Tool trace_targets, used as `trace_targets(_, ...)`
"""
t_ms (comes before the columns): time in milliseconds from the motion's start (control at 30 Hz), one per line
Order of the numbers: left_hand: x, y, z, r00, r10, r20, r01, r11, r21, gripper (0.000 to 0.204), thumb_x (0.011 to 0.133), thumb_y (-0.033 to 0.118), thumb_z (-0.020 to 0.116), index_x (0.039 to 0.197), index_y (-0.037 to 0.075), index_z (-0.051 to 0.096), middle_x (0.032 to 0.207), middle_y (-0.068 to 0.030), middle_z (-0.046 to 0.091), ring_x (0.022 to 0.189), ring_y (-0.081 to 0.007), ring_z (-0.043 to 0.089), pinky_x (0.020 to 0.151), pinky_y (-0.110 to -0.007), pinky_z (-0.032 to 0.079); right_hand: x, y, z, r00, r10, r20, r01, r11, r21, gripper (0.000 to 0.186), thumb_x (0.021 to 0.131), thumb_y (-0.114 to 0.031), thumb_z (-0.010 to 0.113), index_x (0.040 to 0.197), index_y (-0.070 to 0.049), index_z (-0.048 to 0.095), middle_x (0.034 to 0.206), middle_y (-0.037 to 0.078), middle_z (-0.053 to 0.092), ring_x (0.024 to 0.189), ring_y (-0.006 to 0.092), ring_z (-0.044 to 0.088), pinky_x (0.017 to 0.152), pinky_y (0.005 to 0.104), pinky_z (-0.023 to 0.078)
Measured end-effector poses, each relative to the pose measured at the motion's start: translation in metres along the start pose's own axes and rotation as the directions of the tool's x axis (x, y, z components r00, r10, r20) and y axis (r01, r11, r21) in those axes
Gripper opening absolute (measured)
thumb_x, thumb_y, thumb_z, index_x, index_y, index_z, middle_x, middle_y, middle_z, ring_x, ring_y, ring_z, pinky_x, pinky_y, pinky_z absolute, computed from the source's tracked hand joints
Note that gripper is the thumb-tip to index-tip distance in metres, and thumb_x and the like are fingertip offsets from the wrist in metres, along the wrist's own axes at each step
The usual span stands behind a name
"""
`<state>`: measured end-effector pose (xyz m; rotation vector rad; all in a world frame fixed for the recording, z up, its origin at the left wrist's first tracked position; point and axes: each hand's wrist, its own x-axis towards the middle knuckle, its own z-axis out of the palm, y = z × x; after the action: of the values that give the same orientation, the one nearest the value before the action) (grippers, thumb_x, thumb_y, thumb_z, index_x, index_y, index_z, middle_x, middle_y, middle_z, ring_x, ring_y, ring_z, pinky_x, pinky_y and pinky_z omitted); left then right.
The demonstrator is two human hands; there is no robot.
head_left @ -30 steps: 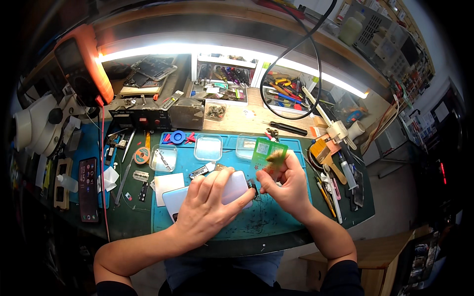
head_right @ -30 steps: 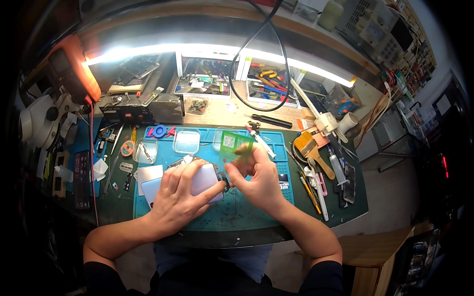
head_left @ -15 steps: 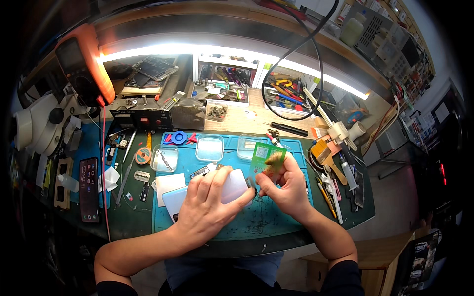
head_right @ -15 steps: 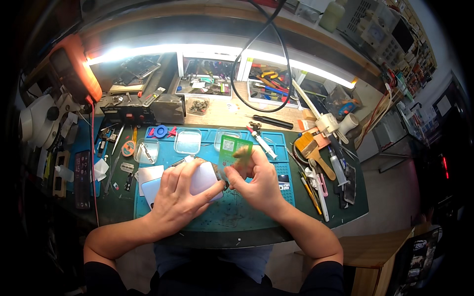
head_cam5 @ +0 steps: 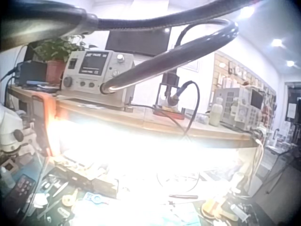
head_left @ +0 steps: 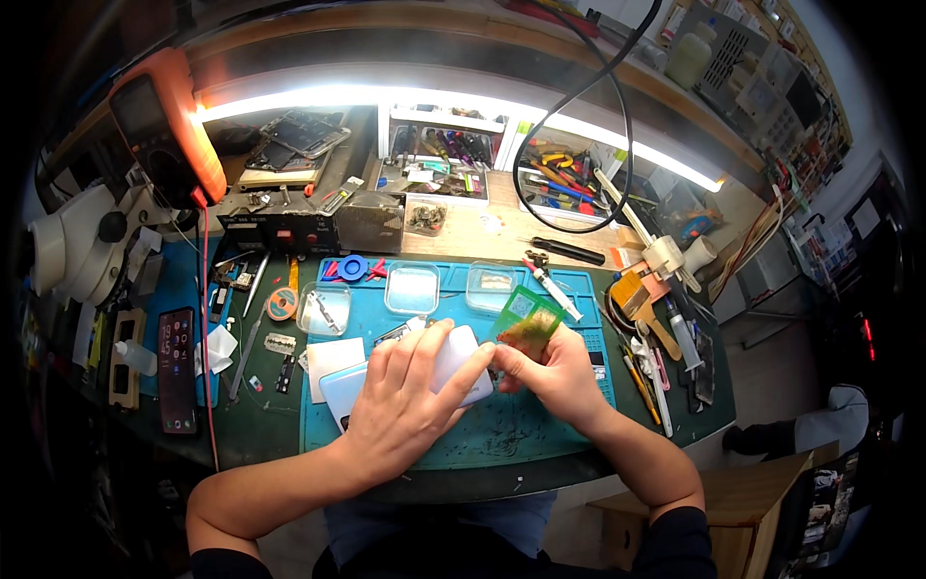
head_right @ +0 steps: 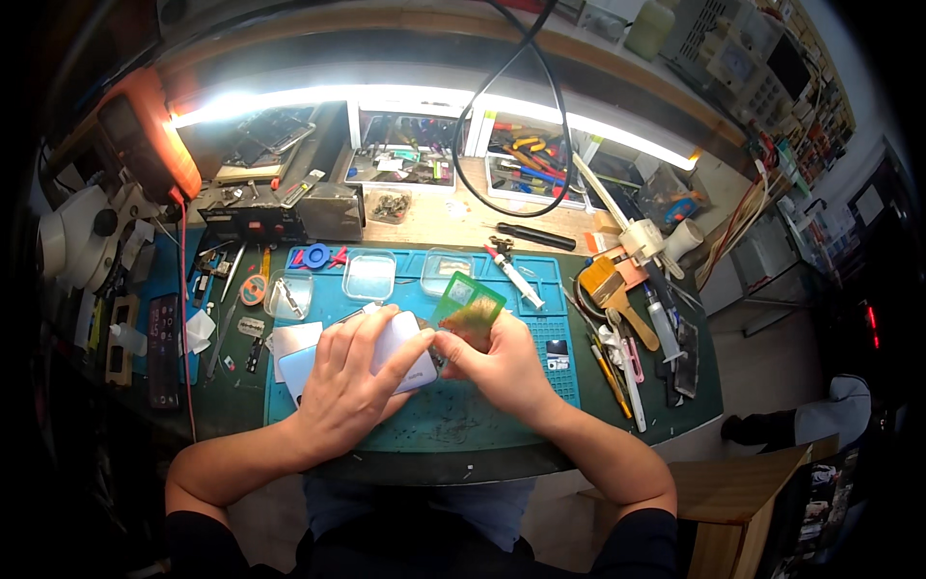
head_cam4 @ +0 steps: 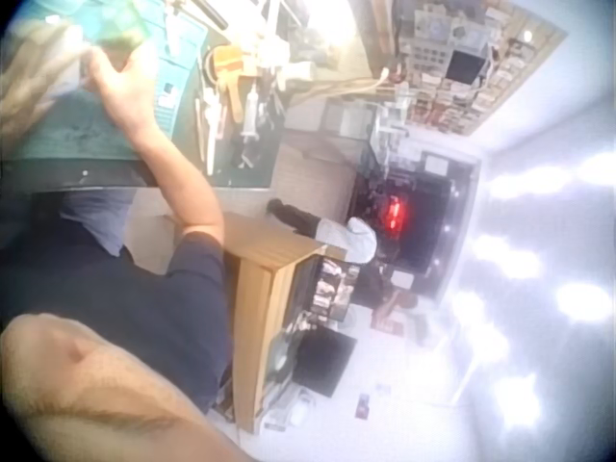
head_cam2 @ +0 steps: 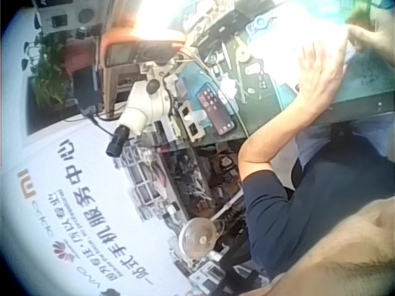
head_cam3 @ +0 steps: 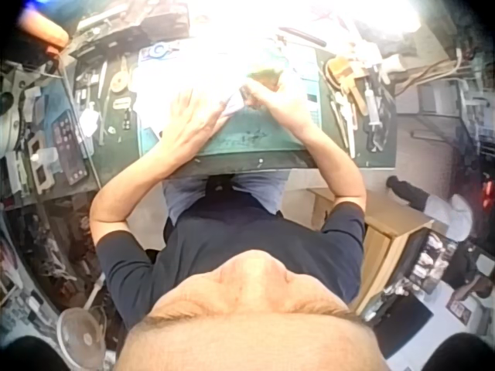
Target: The person cleans the back of a smartphone with a green card, then uses a prying tool to separate the back cover from the frame. They proceed to use tweezers to remove small internal components and connectors from the phone's chassis.
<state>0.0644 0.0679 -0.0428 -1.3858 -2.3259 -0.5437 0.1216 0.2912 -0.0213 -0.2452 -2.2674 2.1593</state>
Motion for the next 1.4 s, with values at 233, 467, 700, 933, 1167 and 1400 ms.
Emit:
trace_targets(233,0.002,0.000,0.001,0.996,-0.036,-0.078,0.040,0.998,0.051,0.083,0.073,0.027,0.086,0.150,0.021,0.055,0.144,-0.0196,0.047,0.126,-0.0332,0.049,0.101,-0.047,0.041,0.008,-0.004,-0.007,0.970,-0.112,0.215,0.092,0.991,0.102,0.047,0.095,-0.012,0.078,0.135,-0.001,0.056,0.103,0.003,0.070,0.092,0.0116,0.067,0.082,0.0295,0.056)
trace_targets(467,0.004,-0.002,-0.002,0.993,-0.079,-0.093,0.085,0.995,0.061,0.084,0.072,0.028,0.087,0.149,0.021,0.055,0.144,-0.0199,0.047,0.124,-0.0341,0.050,0.099,-0.047,0.042,0.004,-0.008,-0.005,0.986,-0.041,0.161,0.024,0.994,0.109,0.046,0.096,-0.007,0.075,0.137,0.001,0.056,0.110,0.004,0.070,0.094,0.0075,0.066,0.081,0.0252,0.054)
trace_targets(700,0.004,-0.004,-0.002,0.988,-0.120,-0.096,0.123,0.992,0.028,0.082,0.075,0.028,0.087,0.149,0.021,0.054,0.145,-0.0212,0.047,0.123,-0.0353,0.051,0.099,-0.047,0.043,0.003,0.004,0.000,0.969,-0.216,0.116,0.219,0.976,-0.012,0.039,0.095,-0.010,0.076,0.131,0.000,0.064,0.102,0.003,0.072,0.088,0.0078,0.068,0.077,0.0250,0.056)
trace_targets(933,0.005,-0.007,-0.003,0.985,-0.143,-0.092,0.138,0.989,-0.053,0.078,0.079,0.028,0.085,0.149,0.020,0.053,0.145,-0.0217,0.047,0.124,-0.0370,0.050,0.102,-0.047,0.042,0.005,0.006,0.001,0.756,-0.640,0.140,0.598,0.587,-0.546,0.024,0.088,-0.003,0.080,0.111,0.003,0.076,0.093,0.013,0.076,0.082,0.0184,0.075,0.073,0.0289,0.060)
trace_targets(1167,0.008,-0.018,-0.006,0.974,-0.201,-0.101,0.187,0.973,-0.132,0.079,0.080,0.021,0.085,0.151,0.017,0.051,0.146,-0.0238,0.046,0.128,-0.0413,0.049,0.107,-0.050,0.041,0.004,-0.010,-0.017,0.885,-0.459,-0.079,0.407,0.845,-0.346,0.018,0.093,-0.001,0.076,0.110,0.005,0.076,0.103,0.015,0.077,0.085,0.0182,0.076,0.077,0.0297,0.062)
trace_targets(1400,0.007,-0.010,-0.003,0.990,-0.084,-0.109,0.078,0.995,-0.065,0.079,0.077,0.028,0.086,0.149,0.021,0.054,0.146,-0.0208,0.047,0.126,-0.0363,0.050,0.103,-0.048,0.042,0.012,0.000,-0.011,0.985,-0.139,0.099,0.114,0.968,0.224,0.035,0.101,-0.014,0.069,0.131,0.003,0.065,0.118,0.010,0.073,0.100,0.0149,0.071,0.079,0.0304,0.060)
